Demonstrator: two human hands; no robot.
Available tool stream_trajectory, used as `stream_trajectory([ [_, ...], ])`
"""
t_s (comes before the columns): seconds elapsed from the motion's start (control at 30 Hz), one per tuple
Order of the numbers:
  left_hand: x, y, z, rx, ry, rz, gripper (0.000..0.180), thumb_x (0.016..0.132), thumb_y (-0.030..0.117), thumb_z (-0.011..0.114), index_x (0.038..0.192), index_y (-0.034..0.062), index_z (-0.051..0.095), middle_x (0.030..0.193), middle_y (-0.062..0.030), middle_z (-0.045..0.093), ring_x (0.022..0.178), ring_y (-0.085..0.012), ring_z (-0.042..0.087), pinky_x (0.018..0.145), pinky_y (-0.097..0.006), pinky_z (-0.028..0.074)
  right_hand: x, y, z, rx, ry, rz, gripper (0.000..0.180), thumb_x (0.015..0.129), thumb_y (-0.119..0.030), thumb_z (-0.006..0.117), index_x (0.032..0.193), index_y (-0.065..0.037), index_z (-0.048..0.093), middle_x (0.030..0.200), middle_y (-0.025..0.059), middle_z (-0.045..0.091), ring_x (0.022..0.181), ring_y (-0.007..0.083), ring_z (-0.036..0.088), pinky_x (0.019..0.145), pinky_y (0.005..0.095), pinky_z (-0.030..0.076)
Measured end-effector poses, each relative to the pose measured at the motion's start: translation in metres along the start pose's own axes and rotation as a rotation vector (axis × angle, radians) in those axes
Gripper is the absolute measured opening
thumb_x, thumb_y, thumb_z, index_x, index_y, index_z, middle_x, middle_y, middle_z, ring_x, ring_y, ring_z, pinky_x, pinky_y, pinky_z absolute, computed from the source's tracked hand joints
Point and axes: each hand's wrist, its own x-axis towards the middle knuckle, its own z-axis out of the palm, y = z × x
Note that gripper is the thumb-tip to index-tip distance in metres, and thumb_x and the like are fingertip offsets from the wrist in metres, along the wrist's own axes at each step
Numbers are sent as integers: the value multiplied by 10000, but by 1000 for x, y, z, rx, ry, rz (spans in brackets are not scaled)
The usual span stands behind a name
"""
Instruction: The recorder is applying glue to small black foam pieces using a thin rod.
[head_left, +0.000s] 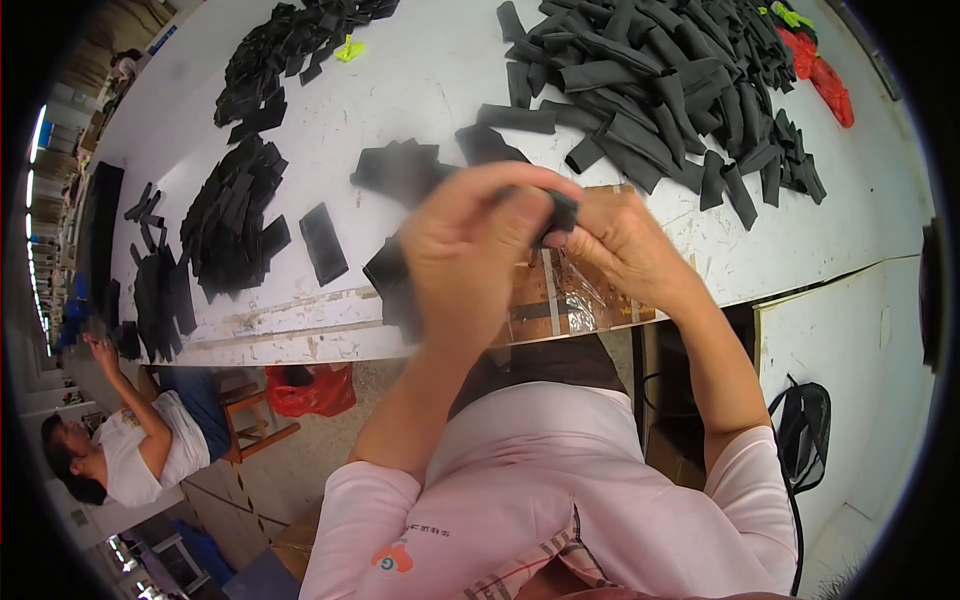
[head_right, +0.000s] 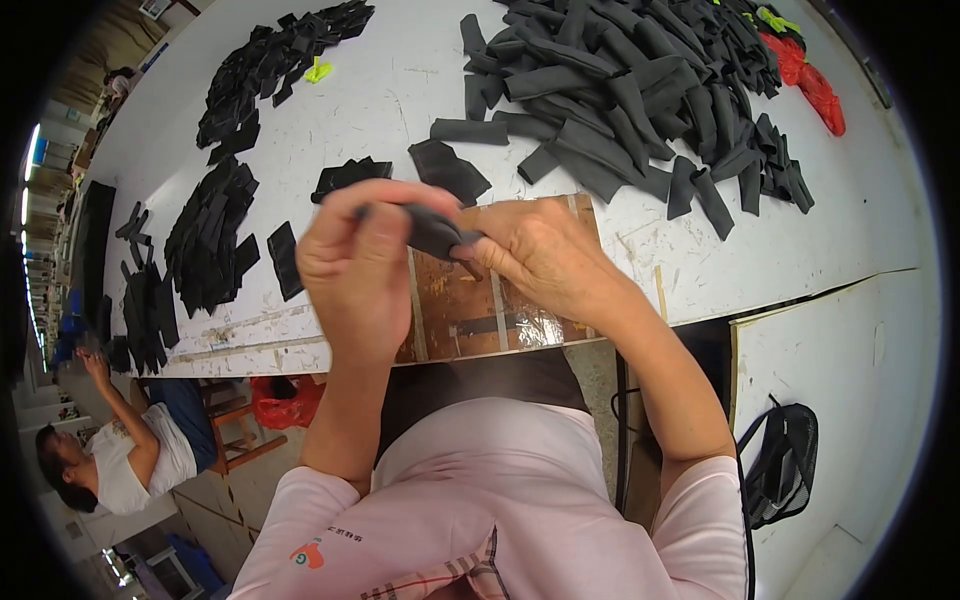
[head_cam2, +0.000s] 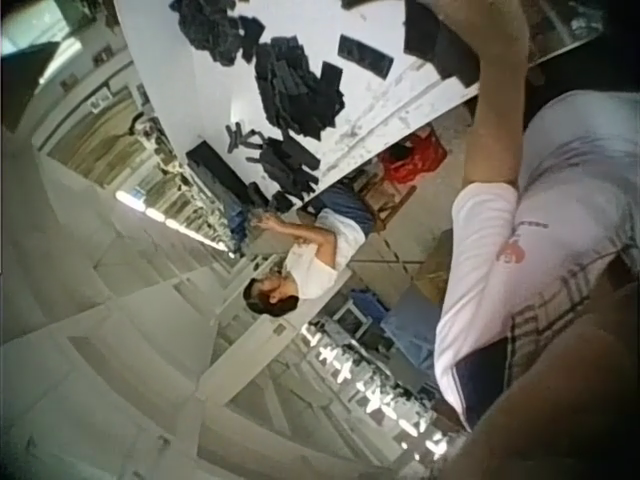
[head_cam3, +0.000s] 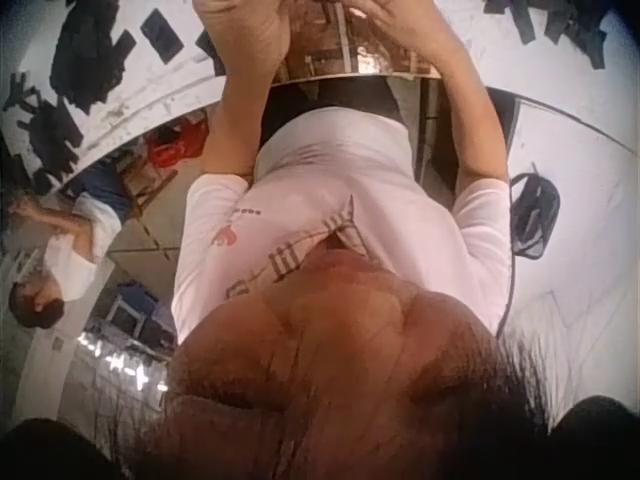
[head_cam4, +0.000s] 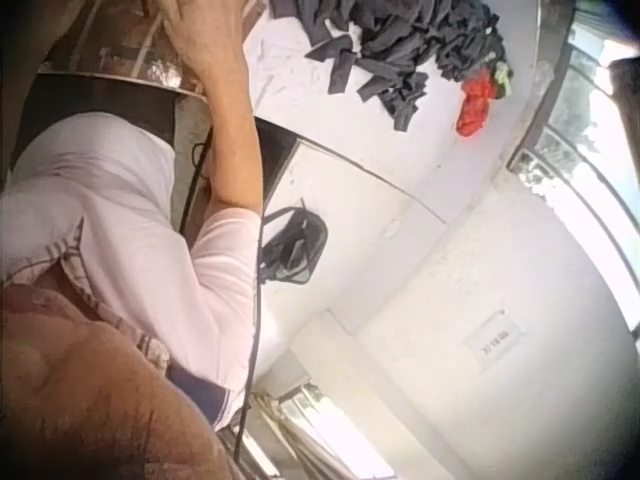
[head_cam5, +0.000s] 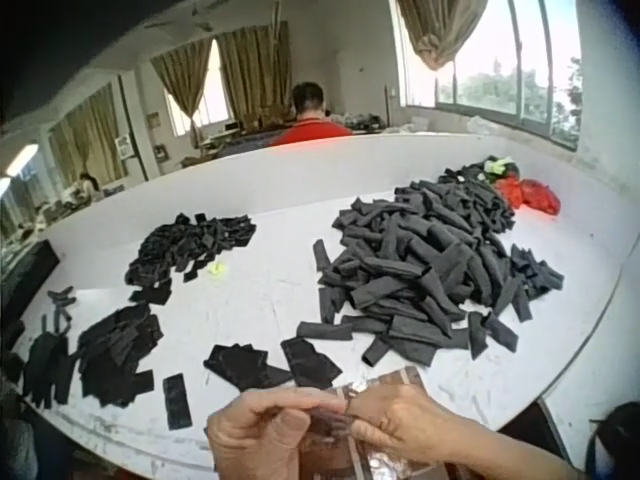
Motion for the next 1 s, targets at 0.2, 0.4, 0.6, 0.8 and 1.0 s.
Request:
stream_trajectory([
  [0.2,-9,-7,-7,-310,155,-10,130,840,75,499,900,-33,540,886,-147,589,814,-182,550,777,-282,418,-2,1,14,-81,41,-43,149,776,-158,551,769,-13,587,631,146,544,578,318,508,527,366,406],
  [0.4,-14,-25,-60,474,534,34,179,835,82,502,973,-25,539,968,-103,568,847,-117,522,734,-229,419,10,-10,-17,140,-86,41,232,802,-200,543,691,3,562,585,107,532,533,207,509,489,312,379],
  [0.6,-45,-77,-209,1606,816,-681,458,687,239,646,991,-72,501,1002,-249,523,921,-348,504,751,-405,418,26,-12,-36,191,588,376,459,889,-381,316,772,-4,552,546,4,439,491,72,397,488,217,318],
  [0.8,-44,-44,-179,581,697,-293,212,709,116,620,867,-10,556,739,-85,576,605,-158,532,550,-270,434,-28,-49,49,145,181,95,178,728,-154,627,723,12,564,609,84,530,558,201,519,560,292,426],
  [1.0,-79,-7,-47,-215,262,-417,262,725,-12,601,965,-16,497,866,-66,560,742,-92,544,617,-211,463,-9,-60,72,580,404,294,134,700,-91,648,739,17,578,658,34,545,574,113,502,558,241,417],
])
